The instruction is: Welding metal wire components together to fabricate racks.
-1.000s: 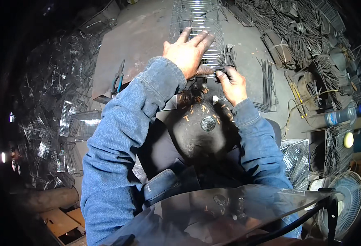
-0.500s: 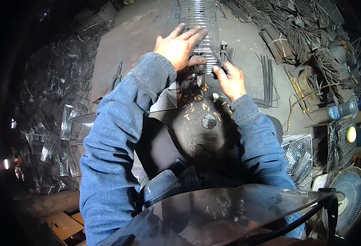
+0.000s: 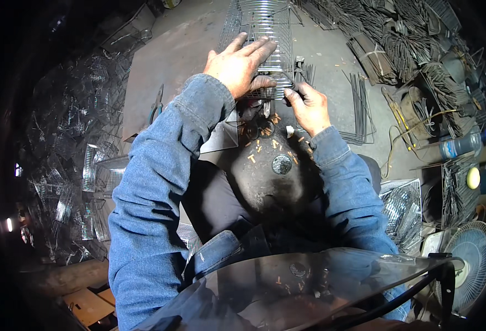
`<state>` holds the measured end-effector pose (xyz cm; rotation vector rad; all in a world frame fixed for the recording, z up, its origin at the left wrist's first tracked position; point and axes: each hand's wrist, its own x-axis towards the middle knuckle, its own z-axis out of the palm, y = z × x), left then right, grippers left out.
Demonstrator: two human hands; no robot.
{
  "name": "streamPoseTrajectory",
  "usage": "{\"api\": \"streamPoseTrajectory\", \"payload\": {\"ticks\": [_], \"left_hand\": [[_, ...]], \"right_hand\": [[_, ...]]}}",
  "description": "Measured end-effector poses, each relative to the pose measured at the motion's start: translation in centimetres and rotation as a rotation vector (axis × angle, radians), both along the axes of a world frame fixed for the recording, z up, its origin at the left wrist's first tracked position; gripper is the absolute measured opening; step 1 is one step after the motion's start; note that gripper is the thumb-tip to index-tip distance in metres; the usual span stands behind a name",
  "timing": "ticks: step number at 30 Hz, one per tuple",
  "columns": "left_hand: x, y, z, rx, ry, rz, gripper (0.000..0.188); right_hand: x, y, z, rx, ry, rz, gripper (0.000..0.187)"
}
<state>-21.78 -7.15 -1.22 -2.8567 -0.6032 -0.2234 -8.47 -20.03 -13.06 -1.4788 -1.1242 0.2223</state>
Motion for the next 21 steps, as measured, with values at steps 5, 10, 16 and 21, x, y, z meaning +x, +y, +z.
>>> {"api": "streamPoseTrajectory", "payload": {"ticks": [5, 10, 16, 21], "left_hand": [[-0.2, 0.14, -0.03, 0.002, -0.017, -0.025, 0.083], [-0.19, 0.18, 0.06, 0.016, -0.02, -0.03, 0.082], [-0.23, 0.31, -0.04, 0.004, -0.011, -0.029, 0.08], [-0.57, 0.2, 0.13, -0.009, -0.007, -0.019, 0.079]], "right_hand": [[-0.06, 0.1, -0.07, -0.034, -0.065, -0.011, 0.017], [0.06, 0.1, -0.06, -0.024, -0.035, 0.006, 0.018], [-0.02, 0.21, 0.04, -0.028, -0.034, -0.001, 0.018], [-0.73, -0.26, 0.31, -0.079, 0.013, -0.018, 0.027]]}}
